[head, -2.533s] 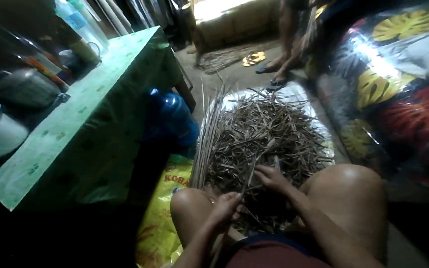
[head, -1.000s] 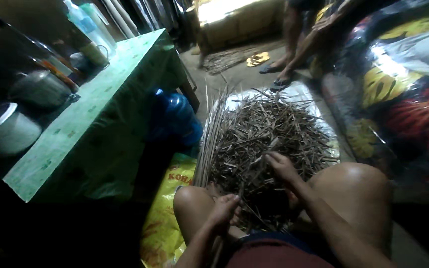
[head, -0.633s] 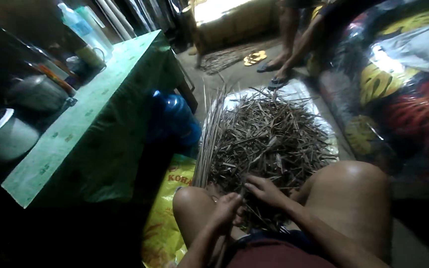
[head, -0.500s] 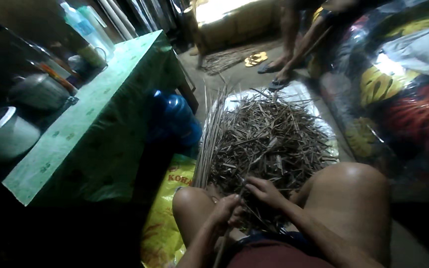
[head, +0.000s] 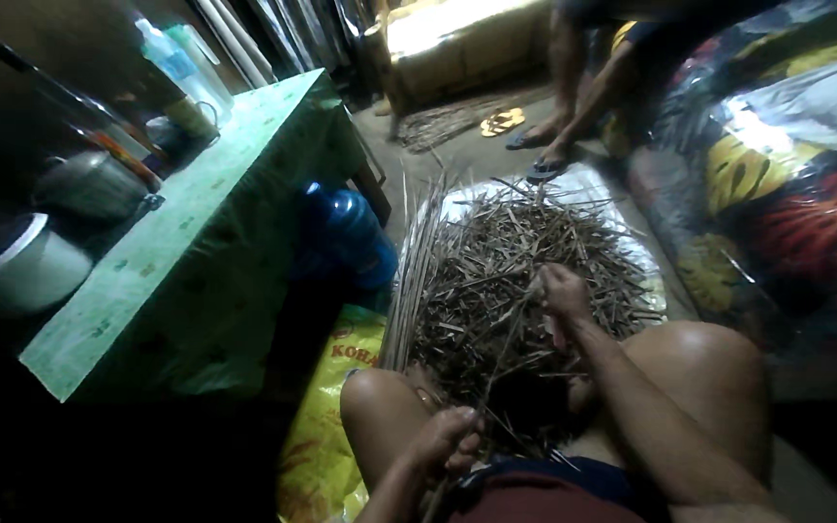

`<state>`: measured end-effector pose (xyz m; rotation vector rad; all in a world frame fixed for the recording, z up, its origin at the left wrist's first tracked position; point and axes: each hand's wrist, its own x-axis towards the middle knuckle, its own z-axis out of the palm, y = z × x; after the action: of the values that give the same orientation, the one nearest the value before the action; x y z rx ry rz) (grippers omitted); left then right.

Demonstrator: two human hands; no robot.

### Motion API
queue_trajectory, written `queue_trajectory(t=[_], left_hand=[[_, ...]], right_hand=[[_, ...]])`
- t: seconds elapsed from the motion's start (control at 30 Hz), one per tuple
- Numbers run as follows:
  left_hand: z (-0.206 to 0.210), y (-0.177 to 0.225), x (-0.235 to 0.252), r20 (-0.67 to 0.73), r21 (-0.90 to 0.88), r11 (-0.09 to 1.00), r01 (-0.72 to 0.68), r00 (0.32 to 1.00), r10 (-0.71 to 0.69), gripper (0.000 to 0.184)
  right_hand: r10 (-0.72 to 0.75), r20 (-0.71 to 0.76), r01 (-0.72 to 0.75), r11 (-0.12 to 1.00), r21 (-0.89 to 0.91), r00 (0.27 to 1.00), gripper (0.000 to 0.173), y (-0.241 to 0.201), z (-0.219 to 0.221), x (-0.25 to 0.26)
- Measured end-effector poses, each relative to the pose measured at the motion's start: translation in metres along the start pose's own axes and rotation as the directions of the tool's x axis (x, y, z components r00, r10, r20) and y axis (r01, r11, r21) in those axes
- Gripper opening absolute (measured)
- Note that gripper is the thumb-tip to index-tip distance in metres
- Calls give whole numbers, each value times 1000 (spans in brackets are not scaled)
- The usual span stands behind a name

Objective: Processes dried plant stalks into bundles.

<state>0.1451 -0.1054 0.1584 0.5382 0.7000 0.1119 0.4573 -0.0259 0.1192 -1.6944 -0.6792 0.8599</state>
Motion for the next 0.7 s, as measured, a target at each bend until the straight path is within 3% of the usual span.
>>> queue_trajectory(t=[0.07,0.17,0.23,0.33,0.4,0.47,0.53,0.6,0.7], left_hand=[[-2,-2,-2,-7,11,1000,-12,1000,12,29],[2,4,1,-96,77,996,-39,994,46,31],[8,13,8,-169,106,993,-46,984,63,31],[15,22,18,-242,161,986,-37,967,76,29],[16,24,21,-236,153,987,-40,969,76,31],[16,24,19,-218,162,986,-27,974,62,35],[15,22,13,-215,194,981,-6,975,49,36],[12,19,9,-217,210,978,-10,974,57,34],[16,22,9,-311,186,982,-36,946,94,31]], right_hand=[[47,-12,-47,999,13,999,35,-8,-6,3],[166,215,-164,986,-25,962,37,-22,-6,-32],[235,430,-244,969,-33,872,36,-20,1,-68],[171,666,-236,972,8,726,31,-5,13,-104],[126,677,-208,977,41,725,24,-7,17,-108],[133,613,-216,975,62,779,25,-15,15,-94],[163,541,-211,977,27,825,28,-24,8,-76],[122,519,-117,992,-44,846,29,-22,3,-65],[31,648,87,985,-150,761,29,-14,0,-84]])
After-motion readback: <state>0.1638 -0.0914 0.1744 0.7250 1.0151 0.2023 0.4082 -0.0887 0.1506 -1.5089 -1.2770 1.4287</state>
